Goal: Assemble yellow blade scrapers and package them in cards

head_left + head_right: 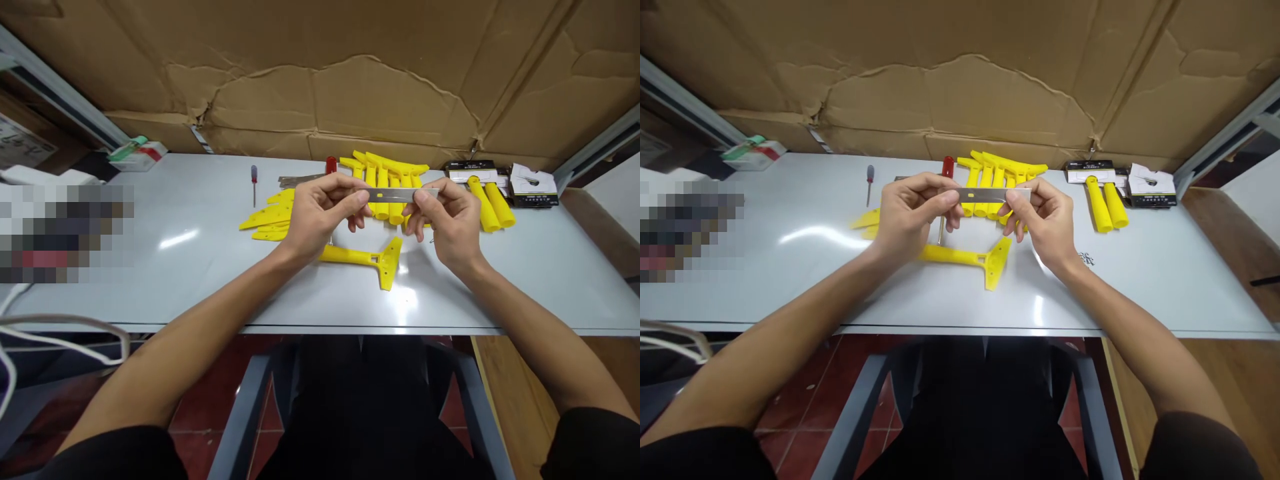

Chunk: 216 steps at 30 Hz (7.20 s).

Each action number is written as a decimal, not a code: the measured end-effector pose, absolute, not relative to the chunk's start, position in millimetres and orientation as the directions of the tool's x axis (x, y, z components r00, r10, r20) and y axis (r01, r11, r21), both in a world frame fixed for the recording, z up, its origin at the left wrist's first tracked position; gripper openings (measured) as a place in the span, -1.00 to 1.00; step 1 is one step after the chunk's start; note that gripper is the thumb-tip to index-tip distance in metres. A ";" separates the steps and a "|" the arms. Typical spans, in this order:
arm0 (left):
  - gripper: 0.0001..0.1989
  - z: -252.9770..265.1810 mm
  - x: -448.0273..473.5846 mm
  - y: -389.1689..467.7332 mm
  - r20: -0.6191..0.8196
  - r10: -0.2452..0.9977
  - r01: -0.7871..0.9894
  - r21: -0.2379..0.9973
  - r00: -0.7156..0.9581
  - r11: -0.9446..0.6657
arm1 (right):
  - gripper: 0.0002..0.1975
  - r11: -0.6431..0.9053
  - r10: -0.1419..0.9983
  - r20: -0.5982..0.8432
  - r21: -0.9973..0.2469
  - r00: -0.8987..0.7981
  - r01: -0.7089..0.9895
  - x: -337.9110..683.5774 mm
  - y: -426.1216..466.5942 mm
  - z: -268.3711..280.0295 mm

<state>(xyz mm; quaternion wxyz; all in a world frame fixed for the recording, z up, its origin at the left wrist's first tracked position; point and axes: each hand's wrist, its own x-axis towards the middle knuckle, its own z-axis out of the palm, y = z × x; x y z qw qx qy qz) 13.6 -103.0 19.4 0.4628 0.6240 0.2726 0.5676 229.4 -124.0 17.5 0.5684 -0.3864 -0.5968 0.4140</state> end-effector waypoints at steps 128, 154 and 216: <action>-0.38 5.6 11.6 -108.4 0.441 0.763 0.469 0.607 0.473 -0.641 | -0.23 0.263 0.958 0.256 -0.964 -0.126 0.043 249.6 -110.6 22.6; -0.68 -2.4 25.2 -118.4 0.538 0.793 0.591 0.553 0.286 -0.588 | -0.45 0.338 0.941 0.314 -0.895 -0.130 0.290 224.4 -127.4 0.6; -0.66 42.1 -129.6 -27.7 -0.090 0.957 0.954 0.147 0.277 -0.262 | -0.77 -0.049 0.927 -0.170 -0.938 -0.333 0.342 227.2 -115.4 -6.5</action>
